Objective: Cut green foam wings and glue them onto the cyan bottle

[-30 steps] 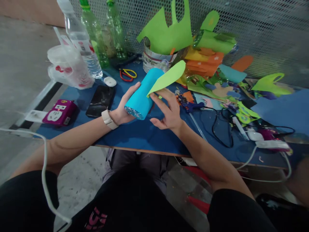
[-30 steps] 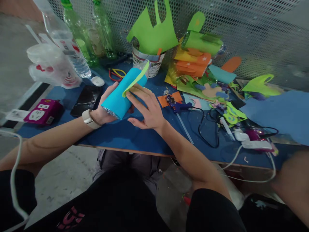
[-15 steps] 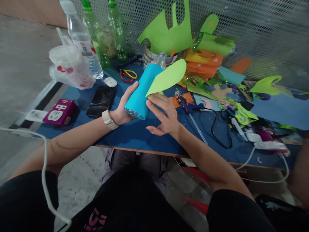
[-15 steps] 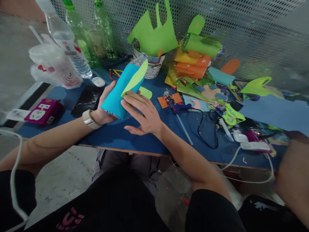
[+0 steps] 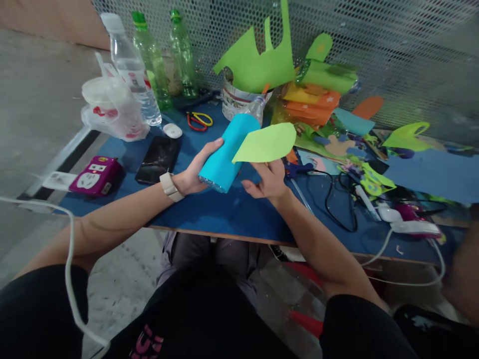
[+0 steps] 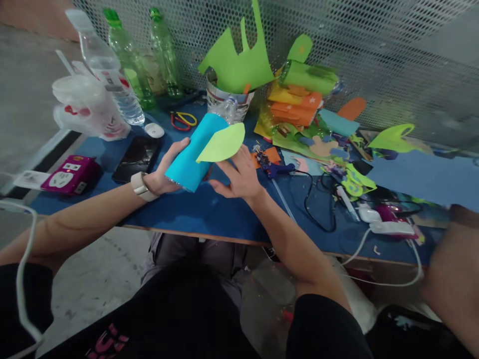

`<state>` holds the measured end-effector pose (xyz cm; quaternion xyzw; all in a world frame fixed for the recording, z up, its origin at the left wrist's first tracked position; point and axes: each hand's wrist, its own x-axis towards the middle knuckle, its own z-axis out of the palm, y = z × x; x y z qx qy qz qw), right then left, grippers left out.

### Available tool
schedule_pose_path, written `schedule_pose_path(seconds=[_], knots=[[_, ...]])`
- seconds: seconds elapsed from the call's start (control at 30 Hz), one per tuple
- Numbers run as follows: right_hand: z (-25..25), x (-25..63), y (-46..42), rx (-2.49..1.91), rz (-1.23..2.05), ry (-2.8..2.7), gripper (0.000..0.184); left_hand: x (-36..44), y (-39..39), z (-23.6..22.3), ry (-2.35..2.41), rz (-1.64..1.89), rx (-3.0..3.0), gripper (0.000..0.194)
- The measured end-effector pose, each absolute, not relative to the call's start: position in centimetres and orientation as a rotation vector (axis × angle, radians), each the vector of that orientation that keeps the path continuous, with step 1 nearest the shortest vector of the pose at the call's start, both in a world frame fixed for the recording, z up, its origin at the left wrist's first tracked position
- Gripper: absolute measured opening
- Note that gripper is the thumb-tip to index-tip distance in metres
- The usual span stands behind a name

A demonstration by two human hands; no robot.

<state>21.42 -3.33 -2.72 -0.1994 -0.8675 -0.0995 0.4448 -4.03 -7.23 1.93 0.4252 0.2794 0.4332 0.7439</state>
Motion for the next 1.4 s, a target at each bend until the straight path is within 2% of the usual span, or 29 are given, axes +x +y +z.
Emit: schedule_pose_path(seconds=[0.13, 0.33, 0.4, 0.57, 0.67, 0.8, 0.93, 1.1, 1.3, 1.4], knots=[[-2.1, 21.5, -2.8, -0.510, -0.288, -2.089, 0.080, -4.1, -7.2, 1.4, 0.547, 0.952, 0.897, 0.063], [-2.9, 21.2, -3.9, -0.469, -0.352, -2.086, 0.072, -4.1, -7.2, 1.3, 0.601, 1.005, 0.944, 0.074], [-3.2, 20.8, -4.7, -0.479, -0.322, -2.101, 0.070, -4.2, -7.2, 1.6, 0.620, 1.023, 0.975, 0.072], [-1.7, 18.2, -6.5, -0.198, -0.243, -2.073, 0.073, -4.3, -7.2, 2.4, 0.583, 1.007, 0.978, 0.069], [-0.7, 16.5, -7.6, -0.126, -0.163, -2.020, 0.057, -4.0, -7.1, 2.6, 0.626, 1.038, 0.967, 0.067], [-0.3, 15.0, -8.6, -0.289, 0.096, -1.781, 0.030, -4.0, -6.0, 1.9, 0.719, 1.101, 0.943, 0.056], [-0.3, 15.0, -8.5, -0.449, 0.211, -1.655, 0.020, -4.6, -4.5, 0.7, 0.911, 1.273, 1.054, 0.058], [-0.2, 15.6, -8.1, -0.476, 0.291, -1.604, 0.020, -4.8, -4.5, 0.2, 0.955, 1.361, 1.208, 0.065], [0.0, 15.9, -7.4, -0.459, 0.406, -1.529, 0.048, -4.4, -5.0, 0.2, 0.958, 1.341, 1.245, 0.069], [0.3, 16.3, -6.6, -0.551, 0.393, -1.460, 0.052, -4.5, -5.0, 0.2, 0.947, 1.328, 1.254, 0.071]])
